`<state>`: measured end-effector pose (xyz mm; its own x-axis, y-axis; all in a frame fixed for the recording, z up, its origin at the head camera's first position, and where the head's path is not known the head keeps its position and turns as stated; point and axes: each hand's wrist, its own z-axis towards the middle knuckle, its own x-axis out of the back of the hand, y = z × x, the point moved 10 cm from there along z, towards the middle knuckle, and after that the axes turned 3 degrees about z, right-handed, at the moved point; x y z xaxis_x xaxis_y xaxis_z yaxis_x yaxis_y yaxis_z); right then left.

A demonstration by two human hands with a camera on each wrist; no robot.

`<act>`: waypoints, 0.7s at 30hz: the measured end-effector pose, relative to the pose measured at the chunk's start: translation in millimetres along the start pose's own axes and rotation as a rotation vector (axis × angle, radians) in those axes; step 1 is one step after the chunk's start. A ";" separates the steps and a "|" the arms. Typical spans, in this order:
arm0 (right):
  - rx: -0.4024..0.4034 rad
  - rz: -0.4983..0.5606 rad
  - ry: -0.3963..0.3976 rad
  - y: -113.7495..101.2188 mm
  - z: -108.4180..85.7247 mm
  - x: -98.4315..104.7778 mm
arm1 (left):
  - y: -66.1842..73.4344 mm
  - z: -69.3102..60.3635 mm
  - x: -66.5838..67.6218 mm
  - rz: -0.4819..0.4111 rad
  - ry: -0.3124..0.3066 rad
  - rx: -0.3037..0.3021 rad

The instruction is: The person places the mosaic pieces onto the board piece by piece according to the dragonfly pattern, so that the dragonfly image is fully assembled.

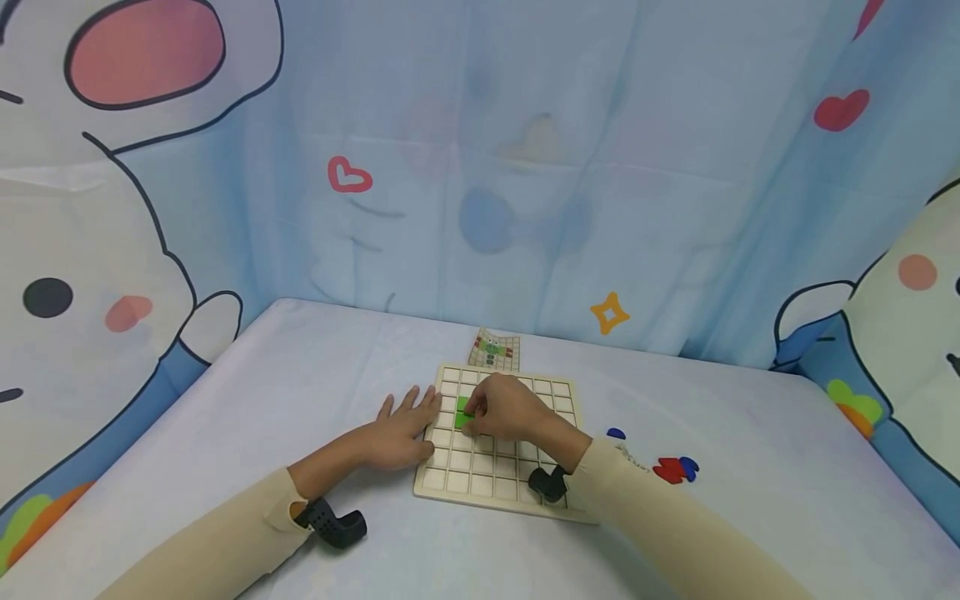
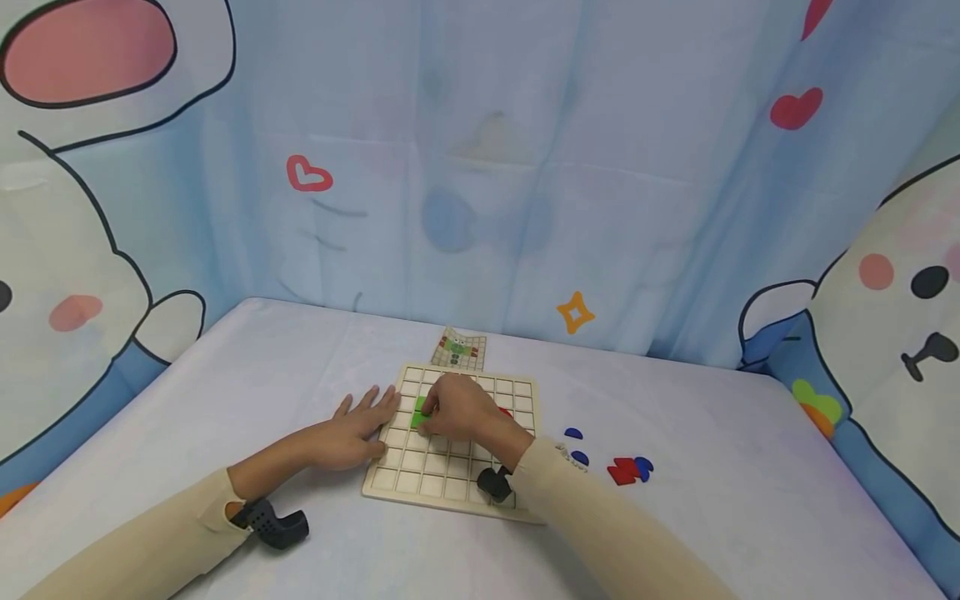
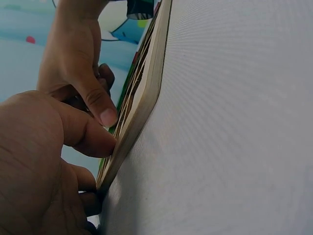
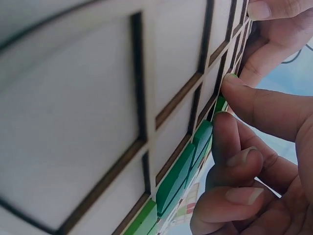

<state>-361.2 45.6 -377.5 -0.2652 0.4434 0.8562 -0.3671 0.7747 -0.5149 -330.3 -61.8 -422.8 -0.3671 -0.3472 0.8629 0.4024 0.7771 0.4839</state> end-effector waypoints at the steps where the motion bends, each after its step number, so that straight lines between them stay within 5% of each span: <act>1: -0.004 -0.003 -0.003 -0.1 -0.5 -0.1 | 0.1 0.0 0.0 0.000 0.001 -0.001; 9: -0.003 -0.031 0.022 -0.8 -13.8 9.6 | 1.2 -1.0 1.2 -0.006 0.011 0.005; 21: -0.023 0.025 0.080 40.3 -79.3 39.7 | -1.0 1.6 0.1 0.024 0.000 0.028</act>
<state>-315.8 130.2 -360.8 -0.2017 0.4969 0.8441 -0.3402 0.7726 -0.5361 -332.0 -61.8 -423.4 -0.3577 -0.3287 0.8741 0.3876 0.7993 0.4592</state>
